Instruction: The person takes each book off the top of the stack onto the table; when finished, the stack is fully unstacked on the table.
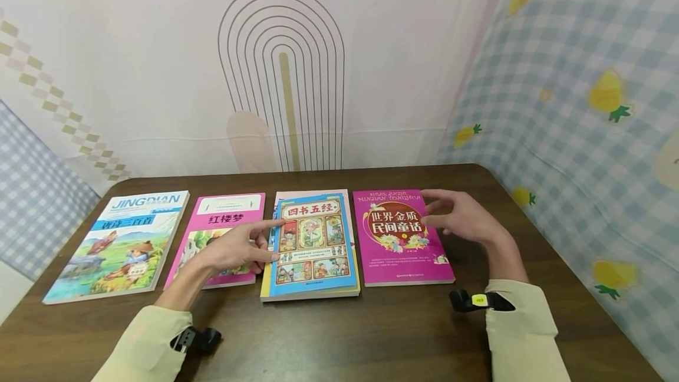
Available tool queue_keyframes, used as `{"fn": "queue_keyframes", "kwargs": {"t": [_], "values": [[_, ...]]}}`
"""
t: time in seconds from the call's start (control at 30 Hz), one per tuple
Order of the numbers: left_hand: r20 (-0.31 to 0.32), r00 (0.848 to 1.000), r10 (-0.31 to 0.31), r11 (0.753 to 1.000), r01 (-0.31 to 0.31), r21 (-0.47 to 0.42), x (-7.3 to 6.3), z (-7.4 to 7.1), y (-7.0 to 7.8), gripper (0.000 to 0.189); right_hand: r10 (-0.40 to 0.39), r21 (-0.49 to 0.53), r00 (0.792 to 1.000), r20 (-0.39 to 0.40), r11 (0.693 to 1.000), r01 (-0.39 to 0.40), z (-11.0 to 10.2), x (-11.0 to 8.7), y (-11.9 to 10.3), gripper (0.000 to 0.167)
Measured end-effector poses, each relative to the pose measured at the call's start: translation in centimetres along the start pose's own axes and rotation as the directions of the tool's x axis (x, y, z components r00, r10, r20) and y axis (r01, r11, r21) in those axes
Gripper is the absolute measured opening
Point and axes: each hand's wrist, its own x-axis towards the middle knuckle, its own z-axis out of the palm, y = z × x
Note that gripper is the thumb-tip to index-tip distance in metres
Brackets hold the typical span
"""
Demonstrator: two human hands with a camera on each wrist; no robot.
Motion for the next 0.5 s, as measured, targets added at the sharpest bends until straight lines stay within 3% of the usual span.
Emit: {"fn": "queue_keyframes", "kwargs": {"t": [0.3, 0.5], "values": [[-0.005, 1.000, -0.006, 1.000, 0.006, 0.001, 0.1, 0.0, 0.0, 0.078, -0.123, 0.218, 0.992, -0.022, 0.968, 0.125, 3.1, 1.7, -2.6, 0.062], [-0.003, 1.000, -0.006, 1.000, 0.006, -0.003, 0.1, 0.0, -0.1, 0.078, -0.180, 0.264, 0.982, 0.053, 0.951, 0.160, 5.8, 2.6, -3.6, 0.059]]}}
